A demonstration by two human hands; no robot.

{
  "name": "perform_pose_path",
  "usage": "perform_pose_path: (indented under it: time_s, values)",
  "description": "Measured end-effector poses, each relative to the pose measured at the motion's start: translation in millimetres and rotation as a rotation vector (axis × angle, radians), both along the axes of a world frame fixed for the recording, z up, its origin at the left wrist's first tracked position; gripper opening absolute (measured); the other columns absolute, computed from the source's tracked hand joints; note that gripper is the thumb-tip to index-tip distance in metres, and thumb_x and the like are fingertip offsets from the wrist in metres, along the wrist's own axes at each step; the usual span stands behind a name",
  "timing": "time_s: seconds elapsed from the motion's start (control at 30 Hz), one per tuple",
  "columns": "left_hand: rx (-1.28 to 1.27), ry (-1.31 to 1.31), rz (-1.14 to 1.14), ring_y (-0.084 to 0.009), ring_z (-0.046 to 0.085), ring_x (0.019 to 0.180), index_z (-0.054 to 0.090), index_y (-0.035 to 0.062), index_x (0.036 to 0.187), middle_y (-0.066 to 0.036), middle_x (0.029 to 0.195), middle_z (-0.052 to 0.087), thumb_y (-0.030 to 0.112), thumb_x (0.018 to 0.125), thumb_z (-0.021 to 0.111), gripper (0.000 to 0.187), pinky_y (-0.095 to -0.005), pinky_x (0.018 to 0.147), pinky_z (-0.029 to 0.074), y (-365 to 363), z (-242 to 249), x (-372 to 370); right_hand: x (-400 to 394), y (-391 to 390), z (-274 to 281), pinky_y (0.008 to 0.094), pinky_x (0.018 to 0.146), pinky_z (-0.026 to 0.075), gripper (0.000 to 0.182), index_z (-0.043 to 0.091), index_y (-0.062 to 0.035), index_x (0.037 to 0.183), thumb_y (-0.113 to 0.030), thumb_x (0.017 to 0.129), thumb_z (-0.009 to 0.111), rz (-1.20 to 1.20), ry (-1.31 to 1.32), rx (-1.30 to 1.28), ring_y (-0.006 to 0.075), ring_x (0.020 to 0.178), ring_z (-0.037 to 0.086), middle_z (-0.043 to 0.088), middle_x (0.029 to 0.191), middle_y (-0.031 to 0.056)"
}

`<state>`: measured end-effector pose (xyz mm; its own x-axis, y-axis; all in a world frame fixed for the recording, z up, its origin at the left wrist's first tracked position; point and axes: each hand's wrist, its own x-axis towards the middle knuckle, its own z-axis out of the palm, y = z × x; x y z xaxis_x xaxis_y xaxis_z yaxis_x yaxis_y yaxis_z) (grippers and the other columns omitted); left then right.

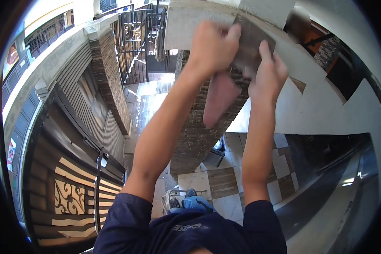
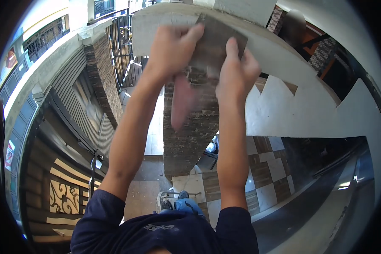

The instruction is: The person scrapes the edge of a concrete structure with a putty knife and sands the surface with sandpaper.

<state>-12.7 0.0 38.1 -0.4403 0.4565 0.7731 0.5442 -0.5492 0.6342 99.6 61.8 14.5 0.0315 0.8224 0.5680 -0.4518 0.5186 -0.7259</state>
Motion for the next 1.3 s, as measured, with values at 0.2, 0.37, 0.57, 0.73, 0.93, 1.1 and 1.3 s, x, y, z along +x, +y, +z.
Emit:
perform_pose_path:
  time_s: [0.2,0.37,0.57,0.73,0.93,1.1,1.3]
  values:
    - [0.014,0.030,0.092,-0.0297,0.050,0.043,0.062,-0.0073,0.067,-0.023,0.053,0.054,0.022,0.092,0.060,0.038,-0.0420,0.050,0.042,-5,-23,10,6,1,-20,0.0236,0.077,0.049,0.026,0.065,0.0074,0.107,-0.016,0.097,0.064,0.005,0.001,0.036,0.0094,0.085,0.062,0.070,0.096,0.0080]
    - [-0.065,0.011,0.060,-0.0251,0.047,0.040,0.060,-0.0068,0.065,-0.019,0.049,0.051,0.019,0.093,0.061,0.039,-0.0410,0.048,0.039,-8,-38,11,5,0,-39,0.0224,0.074,0.048,0.027,0.065,0.0074,0.106,-0.018,0.098,0.064,0.059,-0.001,-0.050,0.0084,0.083,0.061,0.070,0.096,0.0081]
    - [-0.085,0.013,0.053,-0.0056,0.035,0.050,0.058,-0.0056,0.065,-0.001,0.048,0.045,0.024,0.095,0.061,0.042,-0.0321,0.045,0.031,-13,-31,2,-1,-6,-30,0.0227,0.074,0.048,0.027,0.065,0.0073,0.106,-0.018,0.098,0.064,0.062,-0.027,-0.060,0.0088,0.082,0.062,0.070,0.097,0.0083]
    - [-0.085,0.011,0.050,-0.0271,0.053,0.042,0.060,-0.0075,0.064,-0.021,0.051,0.054,0.019,0.093,0.061,0.039,-0.0420,0.048,0.040,-17,-18,-1,-5,-8,-19,0.0240,0.075,0.049,0.026,0.065,0.0073,0.107,-0.017,0.097,0.064,0.107,0.005,-0.049,0.0092,0.084,0.062,0.070,0.098,0.0089]
    - [-0.090,0.031,0.029,-0.0184,0.048,0.047,0.062,-0.0076,0.067,-0.015,0.051,0.052,0.023,0.093,0.061,0.040,-0.0388,0.049,0.039,-9,-11,-5,-8,-7,-14,0.0253,0.077,0.049,0.026,0.065,0.0080,0.108,-0.016,0.097,0.064,0.059,0.016,-0.092,0.0110,0.086,0.063,0.070,0.100,0.0095]
    - [-0.085,0.025,0.012,-0.0113,0.042,0.049,0.062,-0.0080,0.070,-0.011,0.051,0.054,0.026,0.094,0.061,0.042,-0.0359,0.048,0.038,-8,-5,0,-4,-2,-14,0.0276,0.060,0.048,0.027,0.065,0.0030,0.104,-0.023,0.097,0.064,-0.007,-0.002,-0.001,0.0128,0.076,0.064,0.070,0.095,0.0076]
    - [-0.093,0.078,0.112,-0.0149,0.044,0.045,0.064,-0.0079,0.072,-0.015,0.050,0.051,0.026,0.092,0.063,0.039,-0.0380,0.049,0.039,-18,-33,-6,-17,4,-54,0.0274,0.060,0.048,0.027,0.065,0.0024,0.105,-0.024,0.098,0.063,0.066,0.051,-0.052,0.0123,0.074,0.064,0.070,0.094,0.0071]
